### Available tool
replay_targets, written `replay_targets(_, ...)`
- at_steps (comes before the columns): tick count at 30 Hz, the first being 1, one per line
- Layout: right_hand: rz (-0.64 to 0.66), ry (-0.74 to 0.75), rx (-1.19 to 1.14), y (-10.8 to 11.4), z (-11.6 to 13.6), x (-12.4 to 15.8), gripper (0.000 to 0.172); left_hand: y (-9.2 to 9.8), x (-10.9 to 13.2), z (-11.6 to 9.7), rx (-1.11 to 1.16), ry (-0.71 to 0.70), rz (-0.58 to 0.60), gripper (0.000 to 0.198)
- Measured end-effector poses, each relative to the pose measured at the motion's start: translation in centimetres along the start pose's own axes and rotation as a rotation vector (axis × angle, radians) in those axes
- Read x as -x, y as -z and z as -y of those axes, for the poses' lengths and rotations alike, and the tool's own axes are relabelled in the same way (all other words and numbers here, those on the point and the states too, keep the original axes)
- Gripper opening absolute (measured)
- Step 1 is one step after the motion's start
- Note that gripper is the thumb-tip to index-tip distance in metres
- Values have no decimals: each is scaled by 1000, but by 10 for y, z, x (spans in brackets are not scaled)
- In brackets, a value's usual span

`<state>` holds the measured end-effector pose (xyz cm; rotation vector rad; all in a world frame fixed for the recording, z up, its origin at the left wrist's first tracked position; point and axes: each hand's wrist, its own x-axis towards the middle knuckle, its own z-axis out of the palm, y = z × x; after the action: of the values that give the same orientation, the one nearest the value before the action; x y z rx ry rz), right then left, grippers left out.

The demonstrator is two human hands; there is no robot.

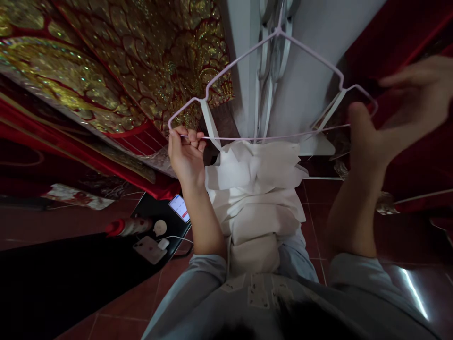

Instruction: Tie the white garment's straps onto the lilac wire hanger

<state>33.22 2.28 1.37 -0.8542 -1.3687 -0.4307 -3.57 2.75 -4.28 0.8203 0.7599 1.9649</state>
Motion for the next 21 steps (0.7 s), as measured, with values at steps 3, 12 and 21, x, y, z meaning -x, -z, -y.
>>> replay_targets(3, 4, -44, -93, -3, 43, 20, 36, -2, 2, -2, -32, 15, -31, 44)
replay_targets(12, 570, -509, -281, -27, 77, 94, 37, -19, 32, 9, -50, -72, -92, 45)
replay_targets(21, 525, -532, -295, -32, 76, 101, 36, -16, 55, -30, -336, 130, 232, 50)
